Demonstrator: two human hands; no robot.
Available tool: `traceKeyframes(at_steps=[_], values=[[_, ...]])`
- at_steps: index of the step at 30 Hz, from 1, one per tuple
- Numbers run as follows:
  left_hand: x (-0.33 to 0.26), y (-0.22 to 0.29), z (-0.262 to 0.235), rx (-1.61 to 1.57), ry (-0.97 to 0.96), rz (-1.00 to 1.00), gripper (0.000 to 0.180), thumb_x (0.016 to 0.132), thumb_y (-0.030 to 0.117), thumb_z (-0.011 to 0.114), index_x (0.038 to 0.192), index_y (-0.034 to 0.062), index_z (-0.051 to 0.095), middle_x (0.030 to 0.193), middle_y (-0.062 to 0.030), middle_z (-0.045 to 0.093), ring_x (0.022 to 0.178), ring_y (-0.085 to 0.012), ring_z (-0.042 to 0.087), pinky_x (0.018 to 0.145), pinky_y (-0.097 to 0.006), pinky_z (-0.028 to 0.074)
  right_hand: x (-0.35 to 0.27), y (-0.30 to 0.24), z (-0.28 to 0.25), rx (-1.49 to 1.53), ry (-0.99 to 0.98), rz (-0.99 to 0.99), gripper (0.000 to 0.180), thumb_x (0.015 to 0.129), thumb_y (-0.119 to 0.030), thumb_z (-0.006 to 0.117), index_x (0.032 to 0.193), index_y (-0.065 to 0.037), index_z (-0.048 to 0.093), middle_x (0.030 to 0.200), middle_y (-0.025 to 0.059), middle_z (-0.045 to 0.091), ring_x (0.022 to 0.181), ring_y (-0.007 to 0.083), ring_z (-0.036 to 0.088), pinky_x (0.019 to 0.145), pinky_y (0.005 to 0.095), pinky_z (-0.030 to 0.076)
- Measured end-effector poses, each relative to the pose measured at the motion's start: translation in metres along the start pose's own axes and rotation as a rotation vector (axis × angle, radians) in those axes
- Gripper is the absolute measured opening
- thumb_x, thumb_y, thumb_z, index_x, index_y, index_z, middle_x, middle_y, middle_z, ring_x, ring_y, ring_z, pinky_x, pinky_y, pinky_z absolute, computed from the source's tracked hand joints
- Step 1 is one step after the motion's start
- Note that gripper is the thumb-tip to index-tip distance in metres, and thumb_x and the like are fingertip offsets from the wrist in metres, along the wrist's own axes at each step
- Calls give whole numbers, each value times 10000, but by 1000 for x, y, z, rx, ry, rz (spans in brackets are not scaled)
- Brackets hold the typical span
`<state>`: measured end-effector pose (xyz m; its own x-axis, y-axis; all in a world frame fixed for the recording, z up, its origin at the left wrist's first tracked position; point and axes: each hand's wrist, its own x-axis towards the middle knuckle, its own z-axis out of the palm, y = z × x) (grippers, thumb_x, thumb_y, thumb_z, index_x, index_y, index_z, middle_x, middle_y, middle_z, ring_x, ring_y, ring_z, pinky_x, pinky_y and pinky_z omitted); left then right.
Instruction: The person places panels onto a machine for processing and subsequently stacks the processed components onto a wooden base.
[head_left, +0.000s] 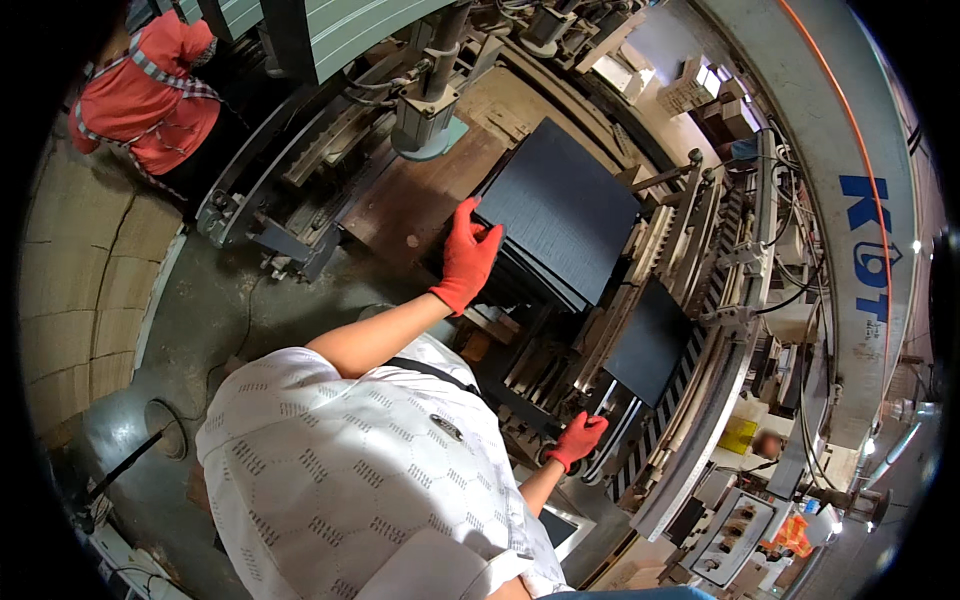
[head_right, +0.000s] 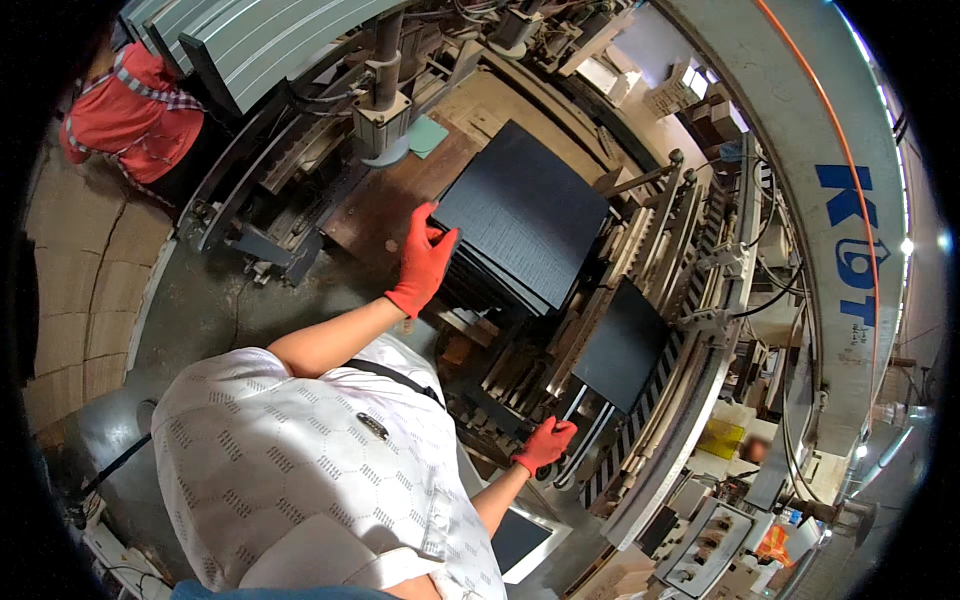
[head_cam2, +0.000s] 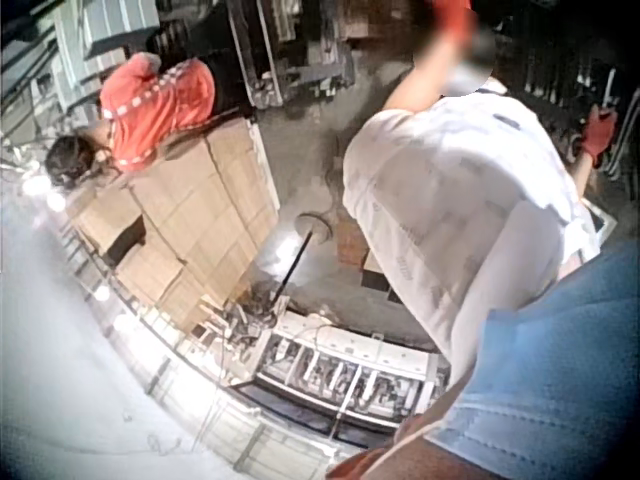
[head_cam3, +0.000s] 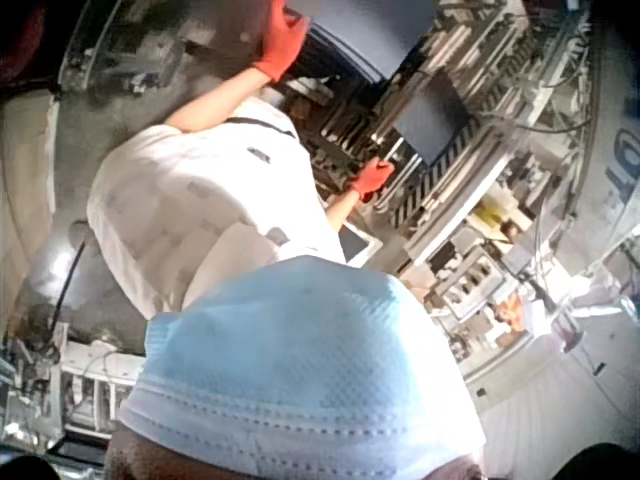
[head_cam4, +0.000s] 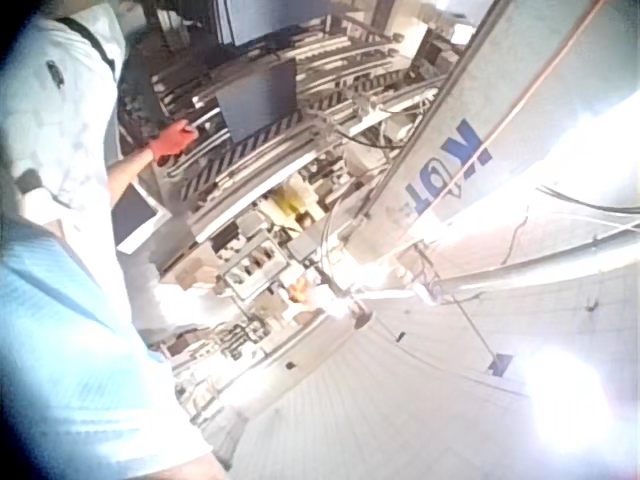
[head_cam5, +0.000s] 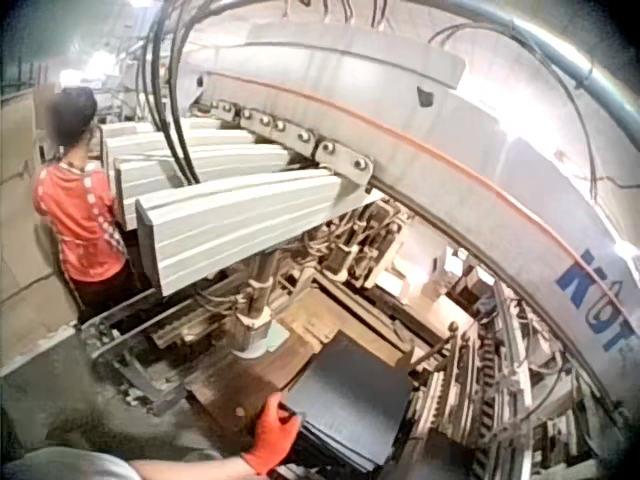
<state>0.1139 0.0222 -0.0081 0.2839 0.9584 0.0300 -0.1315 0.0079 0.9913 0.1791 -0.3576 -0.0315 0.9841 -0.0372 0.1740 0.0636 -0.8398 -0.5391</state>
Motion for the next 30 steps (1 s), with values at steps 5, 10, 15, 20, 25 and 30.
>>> traceKeyframes(at_steps=[5,10,15,20,25,30], values=[[0,-21,3,-30,-30,-171,265,809,101,717,975,34,522,790,-6,526,724,-103,493,696,-271,442,-5,-17,23,141,391,-101,170,835,-149,615,855,-6,525,796,80,534,728,234,502,703,351,420],[-16,-40,-2,-399,-100,-448,270,824,71,710,1030,48,536,882,-53,578,764,-128,558,670,-295,485,14,-25,75,885,88,272,194,891,-241,628,966,-70,575,906,58,600,835,210,563,749,341,458],[-37,24,-53,-358,-261,-602,286,866,119,655,1128,92,542,916,-43,586,737,-154,576,623,-303,495,62,-23,91,1543,-277,871,363,854,-451,656,1086,-183,577,1001,53,616,871,249,585,832,435,477],[-22,8,-126,-385,-350,-999,415,818,58,600,1221,132,537,1097,-47,573,954,-172,550,764,-369,496,109,-15,104,1817,-185,976,326,818,-375,712,1077,-217,593,1057,49,611,878,268,589,817,430,491],[-4,-2,-117,632,-901,439,698,706,-77,556,1381,22,409,1270,-129,518,1233,-249,471,1028,-336,391,111,-16,103,1755,-85,885,277,859,-323,673,1071,-154,617,1110,26,614,960,192,578,820,369,479],[-6,16,-81,313,-793,219,460,818,32,631,1266,12,529,1226,-110,558,1112,-240,558,916,-335,460,9,-3,51,1021,86,-121,698,731,202,547,1384,-6,415,1394,108,451,1288,199,426,1028,326,405]])
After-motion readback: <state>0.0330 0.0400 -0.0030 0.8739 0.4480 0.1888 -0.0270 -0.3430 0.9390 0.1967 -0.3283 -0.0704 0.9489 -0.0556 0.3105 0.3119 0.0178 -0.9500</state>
